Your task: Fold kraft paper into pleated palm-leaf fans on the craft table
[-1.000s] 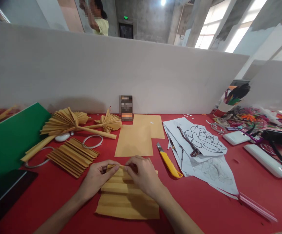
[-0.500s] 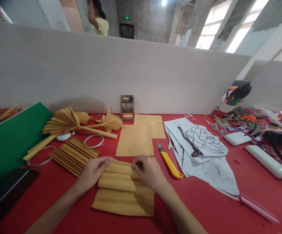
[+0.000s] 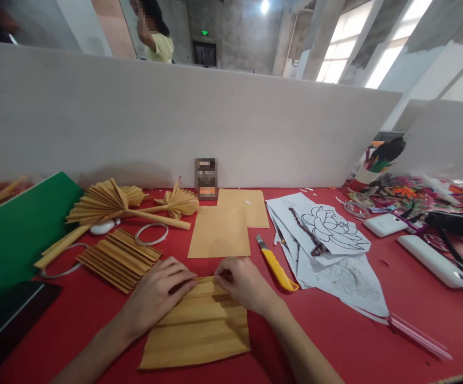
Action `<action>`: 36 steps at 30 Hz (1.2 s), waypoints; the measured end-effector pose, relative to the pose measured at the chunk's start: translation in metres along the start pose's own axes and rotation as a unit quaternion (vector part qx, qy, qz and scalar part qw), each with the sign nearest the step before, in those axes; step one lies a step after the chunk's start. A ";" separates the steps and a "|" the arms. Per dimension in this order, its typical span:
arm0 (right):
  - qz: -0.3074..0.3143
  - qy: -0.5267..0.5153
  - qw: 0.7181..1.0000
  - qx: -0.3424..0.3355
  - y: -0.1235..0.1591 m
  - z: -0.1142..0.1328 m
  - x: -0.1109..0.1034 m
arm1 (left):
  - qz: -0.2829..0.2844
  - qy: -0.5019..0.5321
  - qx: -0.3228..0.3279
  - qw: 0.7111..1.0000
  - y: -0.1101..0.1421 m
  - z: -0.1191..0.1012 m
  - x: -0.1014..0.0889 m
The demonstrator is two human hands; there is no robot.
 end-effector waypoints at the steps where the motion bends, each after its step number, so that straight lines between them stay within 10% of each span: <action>1: -0.001 -0.022 1.000 0.002 -0.001 0.000 0.000 | 0.018 0.022 -0.017 0.999 0.000 0.001 0.002; 6: -0.063 -0.145 0.986 0.061 -0.007 -0.023 -0.009 | 0.091 0.237 -0.154 0.955 0.004 0.017 0.009; 16: -0.065 -0.271 0.959 0.050 -0.009 -0.012 0.011 | 0.167 0.434 -0.184 0.866 0.012 0.005 0.039; 26: -0.014 -0.367 0.928 0.062 -0.008 -0.009 0.026 | 0.162 0.494 -0.180 0.835 0.013 0.008 0.047; 36: -0.047 -0.288 0.954 0.064 -0.010 -0.013 0.023 | 0.152 0.507 -0.203 0.824 0.013 0.002 0.044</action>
Point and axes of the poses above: each hand's wrist, its own y-axis away from the middle knuckle, its own x-axis out of the palm, z = x × y, the point moved 8 cm from there along -y, towards the middle knuckle, and after that the axes turned 3 degrees about z, right-handed, at the moved point
